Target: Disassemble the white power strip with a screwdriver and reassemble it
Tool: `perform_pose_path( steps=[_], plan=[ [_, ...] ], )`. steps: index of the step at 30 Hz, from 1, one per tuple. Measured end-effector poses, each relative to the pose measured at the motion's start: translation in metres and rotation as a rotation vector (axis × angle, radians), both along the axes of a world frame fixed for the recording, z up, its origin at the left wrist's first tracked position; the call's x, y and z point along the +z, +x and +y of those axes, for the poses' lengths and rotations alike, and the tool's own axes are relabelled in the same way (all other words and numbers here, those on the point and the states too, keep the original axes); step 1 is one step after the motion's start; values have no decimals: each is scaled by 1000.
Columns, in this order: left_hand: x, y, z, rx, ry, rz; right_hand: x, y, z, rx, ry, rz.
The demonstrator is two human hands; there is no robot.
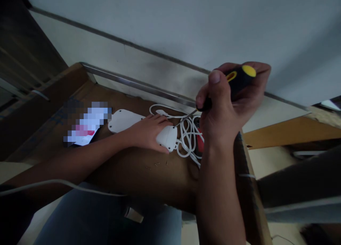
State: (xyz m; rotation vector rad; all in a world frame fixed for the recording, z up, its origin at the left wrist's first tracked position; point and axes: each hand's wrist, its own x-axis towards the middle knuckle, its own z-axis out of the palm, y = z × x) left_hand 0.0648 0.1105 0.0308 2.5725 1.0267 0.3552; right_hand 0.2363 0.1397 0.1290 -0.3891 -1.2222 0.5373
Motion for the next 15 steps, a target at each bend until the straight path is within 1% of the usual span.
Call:
perform_pose_path(
  steps=[2, 5, 7, 13, 15],
  plan=[
    [0, 0, 0, -1, -3, -4, -1, 4, 4, 54, -5, -28],
    [-1, 0, 1, 2, -9, -13, -1, 5, 5, 108, -74, -77],
    [-2, 0, 2, 0, -12, -18, -2, 3, 3, 88, -80, -73],
    [-7, -1, 5, -6, -11, -50, 0, -3, 1, -66, -22, 33],
    [-7, -1, 6, -9, -8, -53, 2, 1, 3, -50, -15, 32]
  ],
)
